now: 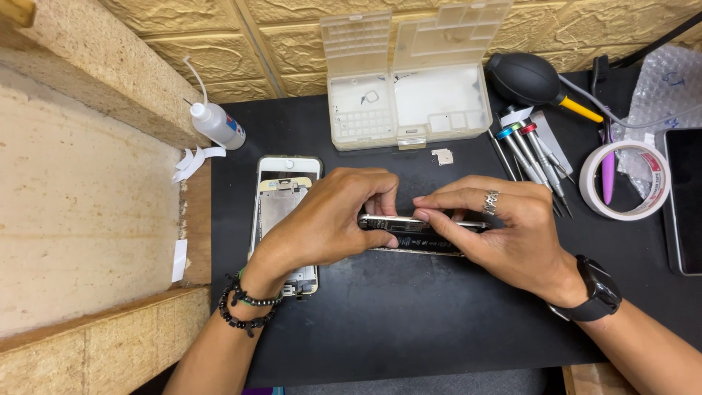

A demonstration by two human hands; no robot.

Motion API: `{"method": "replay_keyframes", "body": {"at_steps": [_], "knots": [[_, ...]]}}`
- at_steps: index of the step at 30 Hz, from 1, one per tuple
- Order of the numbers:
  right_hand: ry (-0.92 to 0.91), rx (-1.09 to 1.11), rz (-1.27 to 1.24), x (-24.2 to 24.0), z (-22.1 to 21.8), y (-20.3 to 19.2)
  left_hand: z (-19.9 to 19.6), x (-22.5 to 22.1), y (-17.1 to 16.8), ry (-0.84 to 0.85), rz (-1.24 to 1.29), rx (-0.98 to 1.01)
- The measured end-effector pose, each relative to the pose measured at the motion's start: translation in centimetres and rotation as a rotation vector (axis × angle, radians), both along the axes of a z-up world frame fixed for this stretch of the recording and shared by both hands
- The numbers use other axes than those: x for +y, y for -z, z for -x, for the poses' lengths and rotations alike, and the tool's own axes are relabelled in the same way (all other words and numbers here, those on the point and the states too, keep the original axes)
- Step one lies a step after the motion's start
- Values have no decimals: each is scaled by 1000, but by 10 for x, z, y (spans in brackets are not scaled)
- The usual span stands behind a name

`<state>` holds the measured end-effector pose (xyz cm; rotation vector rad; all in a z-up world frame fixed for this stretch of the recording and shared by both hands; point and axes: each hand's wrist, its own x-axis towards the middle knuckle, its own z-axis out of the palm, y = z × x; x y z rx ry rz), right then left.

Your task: Repairing a smartphone by installing a new battery and securing internal components with a screwdriver.

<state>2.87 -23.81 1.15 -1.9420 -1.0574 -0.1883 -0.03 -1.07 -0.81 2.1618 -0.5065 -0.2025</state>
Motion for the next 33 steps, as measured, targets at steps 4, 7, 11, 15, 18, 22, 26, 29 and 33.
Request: {"method": "replay_keyframes", "body": {"at_steps": [4, 7, 11, 15, 18, 22, 26, 29, 33], "knots": [[-2, -6, 3, -1, 0, 2, 0, 0, -1, 4, 5, 6], [0, -4, 1, 0, 1, 2, 0, 0, 0, 8, 16, -14], [-6, -14, 7, -1, -1, 3, 0, 1, 1, 13, 19, -18], [-66, -17, 26, -3, -4, 1, 0, 1, 2, 12, 26, -19], [-110, -7, 28, -2, -4, 1, 0, 0, 1, 11, 25, -11], [-114, -16, 35, -1, -3, 0, 1, 1, 0, 13, 28, -10], [-123, -41, 45, 0, -4, -3, 0, 1, 0, 15, 25, -12], [-110, -79, 67, -1, -4, -4, 0, 1, 0, 14, 24, -15], [-136, -108, 144, -4, -6, -8, 1, 0, -2, 5, 8, 15]]}}
